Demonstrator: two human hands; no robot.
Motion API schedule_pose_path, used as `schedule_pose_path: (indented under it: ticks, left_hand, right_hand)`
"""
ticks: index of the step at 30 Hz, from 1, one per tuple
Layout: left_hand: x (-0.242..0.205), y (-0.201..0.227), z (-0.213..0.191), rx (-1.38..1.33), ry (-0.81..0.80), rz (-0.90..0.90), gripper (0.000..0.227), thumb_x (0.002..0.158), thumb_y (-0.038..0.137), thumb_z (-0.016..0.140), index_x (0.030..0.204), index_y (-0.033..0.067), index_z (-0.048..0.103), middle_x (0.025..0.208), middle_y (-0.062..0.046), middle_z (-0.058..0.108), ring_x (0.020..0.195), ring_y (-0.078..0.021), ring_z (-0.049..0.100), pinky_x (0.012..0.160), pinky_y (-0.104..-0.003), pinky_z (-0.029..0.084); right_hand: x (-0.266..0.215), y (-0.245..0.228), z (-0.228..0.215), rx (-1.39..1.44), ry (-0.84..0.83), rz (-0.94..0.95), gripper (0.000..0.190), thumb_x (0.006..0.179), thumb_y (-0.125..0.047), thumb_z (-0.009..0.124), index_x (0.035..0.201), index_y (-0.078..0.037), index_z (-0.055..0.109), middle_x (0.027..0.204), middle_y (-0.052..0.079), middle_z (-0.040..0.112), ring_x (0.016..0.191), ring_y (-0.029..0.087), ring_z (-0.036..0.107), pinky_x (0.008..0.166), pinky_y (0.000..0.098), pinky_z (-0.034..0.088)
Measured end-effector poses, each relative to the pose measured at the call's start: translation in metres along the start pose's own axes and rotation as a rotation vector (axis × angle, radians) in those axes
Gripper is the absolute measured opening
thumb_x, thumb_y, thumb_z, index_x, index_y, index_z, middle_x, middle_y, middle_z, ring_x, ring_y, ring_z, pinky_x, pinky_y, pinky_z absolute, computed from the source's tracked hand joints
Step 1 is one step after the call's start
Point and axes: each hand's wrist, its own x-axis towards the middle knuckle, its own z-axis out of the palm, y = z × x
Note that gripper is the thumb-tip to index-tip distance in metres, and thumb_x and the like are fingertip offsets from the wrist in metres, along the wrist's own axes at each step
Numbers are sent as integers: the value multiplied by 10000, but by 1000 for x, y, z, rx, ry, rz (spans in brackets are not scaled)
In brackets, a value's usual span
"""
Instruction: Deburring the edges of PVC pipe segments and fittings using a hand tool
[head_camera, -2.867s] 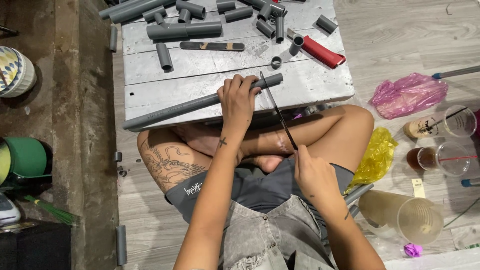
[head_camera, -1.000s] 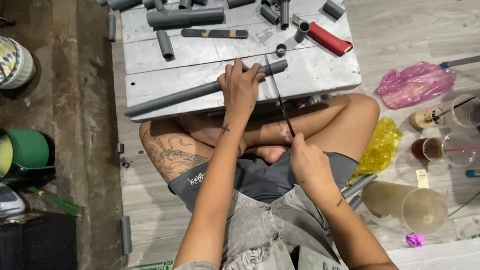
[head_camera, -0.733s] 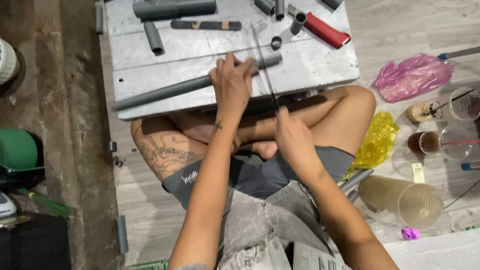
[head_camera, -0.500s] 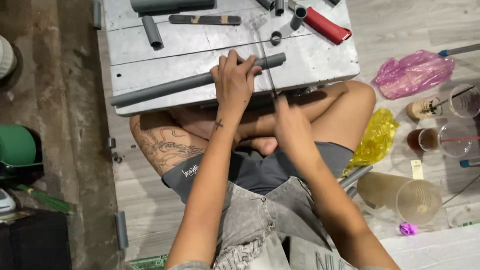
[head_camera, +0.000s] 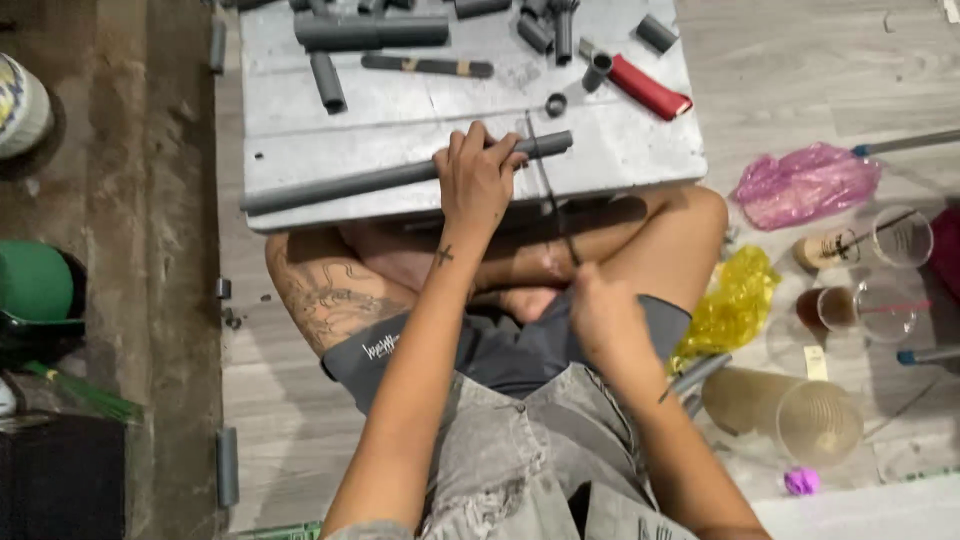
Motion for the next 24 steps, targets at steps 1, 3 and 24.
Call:
schedule_pose_path:
  ticks: [1, 3, 24]
  left_hand:
    - [-7, 5, -7, -9, -18, 11, 233, 933, 444, 677, 1067, 267, 749, 942, 42, 517, 941, -223, 556, 858, -460, 475]
    - [3, 13, -26, 24, 14, 19, 191, 932, 328, 693, 1043, 198, 778, 972, -62, 569, 936, -320, 583, 816, -519, 501]
    - [4, 2, -5, -17, 34, -19, 247, 959, 463, 622, 1051, 256, 722, 920, 38, 503, 930, -219, 540, 887, -420, 407]
  right_hand:
    - [8, -5, 6, 6, -8, 21, 229, 1008, -314, 466, 1128, -162, 588, 806, 188, 691, 780, 459, 752, 649, 540, 617]
    - [48, -16, -1, 79, 34, -69, 242, 1001, -281, 564, 1057, -67, 662, 852, 289, 720, 865, 509, 740, 697, 563, 612]
    - [26, -44, -42, 144, 85, -248, 197, 1021, -139, 479, 1168, -14, 519, 888, 277, 671, 868, 493, 731, 690, 573, 605]
